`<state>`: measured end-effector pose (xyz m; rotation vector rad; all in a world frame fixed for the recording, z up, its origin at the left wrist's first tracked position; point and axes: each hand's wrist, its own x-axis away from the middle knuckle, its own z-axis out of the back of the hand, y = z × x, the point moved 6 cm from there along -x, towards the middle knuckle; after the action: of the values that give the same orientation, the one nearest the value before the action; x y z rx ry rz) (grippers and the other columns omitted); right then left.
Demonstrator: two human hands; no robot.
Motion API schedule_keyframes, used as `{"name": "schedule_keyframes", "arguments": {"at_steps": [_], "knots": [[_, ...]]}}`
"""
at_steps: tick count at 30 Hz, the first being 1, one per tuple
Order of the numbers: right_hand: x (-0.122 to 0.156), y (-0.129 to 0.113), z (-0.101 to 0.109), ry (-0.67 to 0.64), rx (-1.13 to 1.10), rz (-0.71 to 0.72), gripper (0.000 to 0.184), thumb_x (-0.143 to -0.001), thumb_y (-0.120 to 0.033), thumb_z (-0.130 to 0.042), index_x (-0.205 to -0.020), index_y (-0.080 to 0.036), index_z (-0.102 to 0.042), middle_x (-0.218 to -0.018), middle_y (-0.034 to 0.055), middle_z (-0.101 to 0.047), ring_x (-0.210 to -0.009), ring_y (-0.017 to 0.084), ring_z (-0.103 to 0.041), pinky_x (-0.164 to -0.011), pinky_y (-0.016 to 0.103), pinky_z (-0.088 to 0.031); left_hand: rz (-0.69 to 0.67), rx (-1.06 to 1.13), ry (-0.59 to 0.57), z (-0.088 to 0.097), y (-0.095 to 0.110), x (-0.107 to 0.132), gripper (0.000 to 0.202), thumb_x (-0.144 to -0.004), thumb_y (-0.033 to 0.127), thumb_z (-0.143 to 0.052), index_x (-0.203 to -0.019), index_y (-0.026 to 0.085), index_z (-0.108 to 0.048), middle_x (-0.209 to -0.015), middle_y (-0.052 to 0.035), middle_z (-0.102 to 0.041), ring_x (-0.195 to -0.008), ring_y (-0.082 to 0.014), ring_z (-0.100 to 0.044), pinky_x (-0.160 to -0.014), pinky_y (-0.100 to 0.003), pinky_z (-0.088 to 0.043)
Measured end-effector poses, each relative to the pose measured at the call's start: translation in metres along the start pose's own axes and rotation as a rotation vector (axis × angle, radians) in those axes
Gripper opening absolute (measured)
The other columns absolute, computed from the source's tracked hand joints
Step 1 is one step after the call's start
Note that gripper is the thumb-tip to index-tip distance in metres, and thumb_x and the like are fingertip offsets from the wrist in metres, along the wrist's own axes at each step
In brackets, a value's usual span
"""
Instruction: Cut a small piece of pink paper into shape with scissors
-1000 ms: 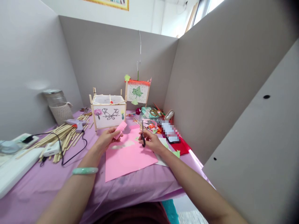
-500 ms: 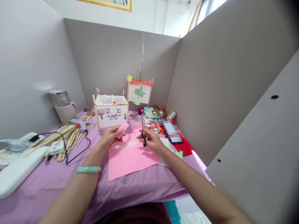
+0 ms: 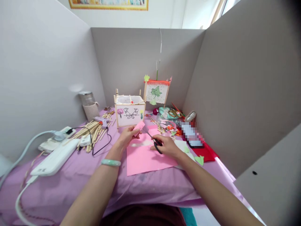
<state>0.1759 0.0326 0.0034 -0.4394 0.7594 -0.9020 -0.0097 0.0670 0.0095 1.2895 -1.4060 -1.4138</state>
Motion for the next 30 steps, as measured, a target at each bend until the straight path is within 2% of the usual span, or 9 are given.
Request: {"name": "schedule_keyframes", "arguments": {"at_steps": [10, 15, 23, 30], "knots": [[0.005, -0.004, -0.009, -0.026, 0.134, 0.025, 0.038, -0.070, -0.052, -0.068, -0.092, -0.021, -0.066, -0.067, -0.0012, -0.062, -0.058, 0.012, -0.051, -0.055, 0.021, -0.032, 0.028, 0.048, -0.041, 0.002, -0.005, -0.002, 0.033, -0.065, 0.037, -0.074, -0.083, 0.012, -0.062, -0.076, -0.0040, -0.062, -0.058, -0.0099, -0.055, -0.060, -0.026, -0.049], [0.006, -0.007, -0.010, -0.041, 0.140, 0.041, 0.036, -0.072, -0.051, -0.068, -0.091, -0.021, -0.066, -0.069, -0.0004, -0.064, -0.059, 0.012, -0.052, -0.055, 0.021, -0.032, 0.026, 0.057, -0.097, -0.001, -0.005, -0.002, 0.032, -0.066, 0.037, -0.074, -0.084, 0.012, -0.063, -0.077, -0.0045, -0.063, -0.060, -0.0104, -0.055, -0.062, -0.026, -0.049], [0.005, -0.006, -0.011, -0.023, 0.123, 0.045, 0.036, -0.072, -0.050, -0.068, -0.094, -0.021, -0.067, -0.068, 0.0001, -0.064, -0.058, 0.012, -0.052, -0.055, 0.022, -0.033, 0.042, 0.046, -0.136, -0.008, -0.004, 0.002, 0.031, -0.065, 0.036, -0.074, -0.081, 0.012, -0.063, -0.073, -0.0048, -0.063, -0.060, -0.0112, -0.056, -0.064, -0.028, -0.048], [0.004, -0.006, -0.012, -0.018, 0.115, 0.027, 0.037, -0.072, -0.048, -0.069, -0.097, -0.021, -0.067, -0.069, 0.0001, -0.064, -0.058, 0.013, -0.053, -0.055, 0.022, -0.033, 0.055, 0.061, -0.144, -0.008, -0.010, -0.001, 0.032, -0.066, 0.035, -0.074, -0.087, 0.012, -0.064, -0.074, -0.0041, -0.063, -0.059, -0.0108, -0.056, -0.064, -0.028, -0.048]]}}
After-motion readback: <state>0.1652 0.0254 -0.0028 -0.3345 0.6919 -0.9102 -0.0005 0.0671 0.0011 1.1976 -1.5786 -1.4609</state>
